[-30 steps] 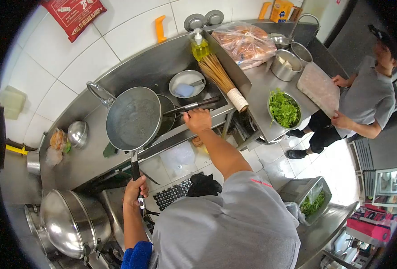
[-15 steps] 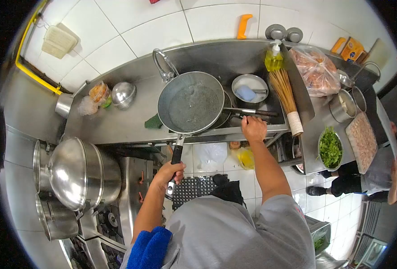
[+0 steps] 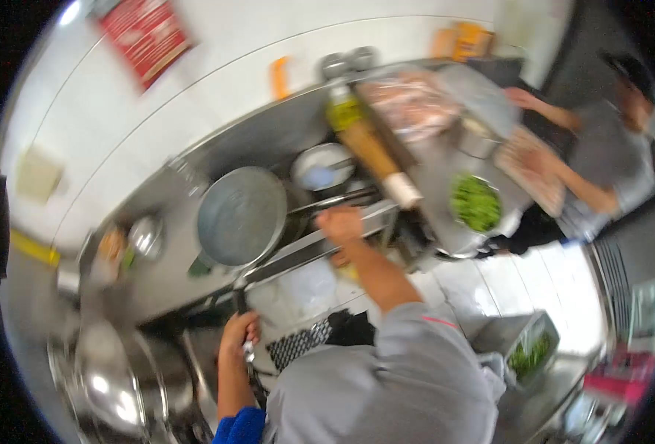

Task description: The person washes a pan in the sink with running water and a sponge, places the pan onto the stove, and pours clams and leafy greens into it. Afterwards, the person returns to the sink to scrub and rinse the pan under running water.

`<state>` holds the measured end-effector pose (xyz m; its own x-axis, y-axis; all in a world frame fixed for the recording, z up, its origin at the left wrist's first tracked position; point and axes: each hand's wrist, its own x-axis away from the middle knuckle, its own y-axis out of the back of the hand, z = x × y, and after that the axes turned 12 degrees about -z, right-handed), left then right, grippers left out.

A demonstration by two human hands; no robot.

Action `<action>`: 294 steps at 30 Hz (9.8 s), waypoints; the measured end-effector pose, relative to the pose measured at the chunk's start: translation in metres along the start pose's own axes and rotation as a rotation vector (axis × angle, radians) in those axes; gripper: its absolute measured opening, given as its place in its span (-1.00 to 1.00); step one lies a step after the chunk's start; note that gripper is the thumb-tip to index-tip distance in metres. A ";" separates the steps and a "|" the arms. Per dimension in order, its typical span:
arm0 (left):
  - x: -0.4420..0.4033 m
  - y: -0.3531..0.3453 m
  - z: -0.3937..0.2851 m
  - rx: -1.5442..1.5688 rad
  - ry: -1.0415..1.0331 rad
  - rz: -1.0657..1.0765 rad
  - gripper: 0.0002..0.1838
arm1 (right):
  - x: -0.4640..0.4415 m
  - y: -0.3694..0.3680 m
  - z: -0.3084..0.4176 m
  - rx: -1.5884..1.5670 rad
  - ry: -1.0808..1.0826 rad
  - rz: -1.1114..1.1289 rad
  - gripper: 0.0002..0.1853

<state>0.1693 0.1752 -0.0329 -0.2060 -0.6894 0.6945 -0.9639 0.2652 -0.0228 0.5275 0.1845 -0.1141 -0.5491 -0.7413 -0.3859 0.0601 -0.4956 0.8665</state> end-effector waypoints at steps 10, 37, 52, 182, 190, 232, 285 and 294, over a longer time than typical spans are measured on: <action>-0.019 0.006 0.008 0.077 0.023 0.109 -0.85 | 0.006 0.030 -0.008 -0.072 -0.012 0.239 -0.37; -0.026 0.009 0.011 0.091 -0.010 0.185 -0.80 | 0.089 0.042 0.026 0.160 0.124 0.421 -0.05; -0.021 0.002 0.009 0.099 -0.036 0.126 -0.80 | 0.090 0.047 0.029 0.276 0.184 0.463 0.12; -0.031 -0.054 0.002 0.080 -0.071 0.083 -0.94 | 0.080 0.052 0.150 -1.433 -0.657 1.454 -0.55; -0.019 -0.059 -0.005 0.111 -0.071 0.064 -0.90 | 0.078 0.052 0.147 -1.468 -0.715 1.489 -0.73; 0.280 0.050 0.193 0.400 -0.271 -0.260 -0.89 | 0.347 0.215 0.228 -1.207 -0.121 1.937 -0.60; 0.420 0.353 0.577 1.469 -0.422 -1.034 -0.39 | 0.813 0.105 0.565 0.172 0.768 2.694 -0.41; 0.324 0.338 0.768 2.178 -0.185 -1.751 -0.54 | 0.657 -0.020 0.508 0.649 0.906 2.113 -0.47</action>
<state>-0.3524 -0.4763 -0.3685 0.4053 0.3797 0.8316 0.8205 -0.5523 -0.1477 -0.2575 -0.0631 -0.2238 0.2471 0.1295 0.9603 -0.4331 0.9013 -0.0101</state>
